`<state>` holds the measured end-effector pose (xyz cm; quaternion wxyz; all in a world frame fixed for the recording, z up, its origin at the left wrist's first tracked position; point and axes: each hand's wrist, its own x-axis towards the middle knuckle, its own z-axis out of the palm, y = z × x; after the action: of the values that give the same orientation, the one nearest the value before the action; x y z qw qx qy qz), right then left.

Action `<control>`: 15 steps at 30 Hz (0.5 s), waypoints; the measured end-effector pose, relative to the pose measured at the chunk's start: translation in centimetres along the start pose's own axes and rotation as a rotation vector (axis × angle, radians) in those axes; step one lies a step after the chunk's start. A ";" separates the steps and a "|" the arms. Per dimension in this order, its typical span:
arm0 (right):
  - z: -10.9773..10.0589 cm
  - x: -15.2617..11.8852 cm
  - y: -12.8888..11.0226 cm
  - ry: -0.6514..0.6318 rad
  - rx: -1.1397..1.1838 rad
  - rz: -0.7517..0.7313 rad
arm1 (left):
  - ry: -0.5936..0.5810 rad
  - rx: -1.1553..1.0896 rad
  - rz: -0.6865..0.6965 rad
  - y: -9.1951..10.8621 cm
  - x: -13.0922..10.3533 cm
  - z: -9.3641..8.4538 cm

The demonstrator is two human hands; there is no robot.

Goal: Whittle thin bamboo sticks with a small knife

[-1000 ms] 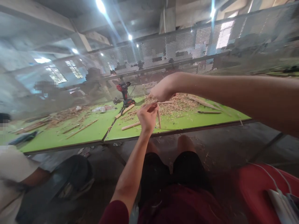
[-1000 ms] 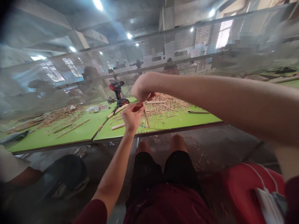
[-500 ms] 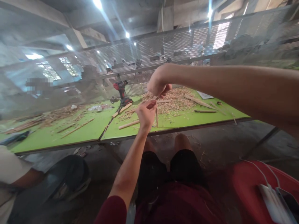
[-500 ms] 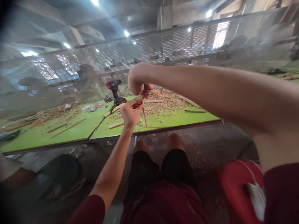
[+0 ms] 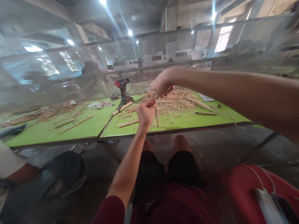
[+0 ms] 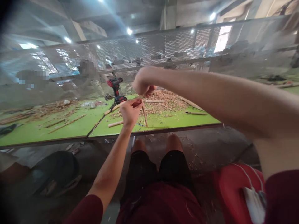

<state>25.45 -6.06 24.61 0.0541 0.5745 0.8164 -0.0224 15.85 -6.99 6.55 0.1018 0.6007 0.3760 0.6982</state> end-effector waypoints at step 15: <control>10.5 -4.7 1.7 0.507 -0.027 -0.170 | 0.111 0.006 -0.036 -1.2 0.3 -1.1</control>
<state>29.25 -10.89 14.78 -0.1467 0.4903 0.8494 0.1288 14.39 -6.42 6.07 0.0915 0.5546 0.3938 0.7273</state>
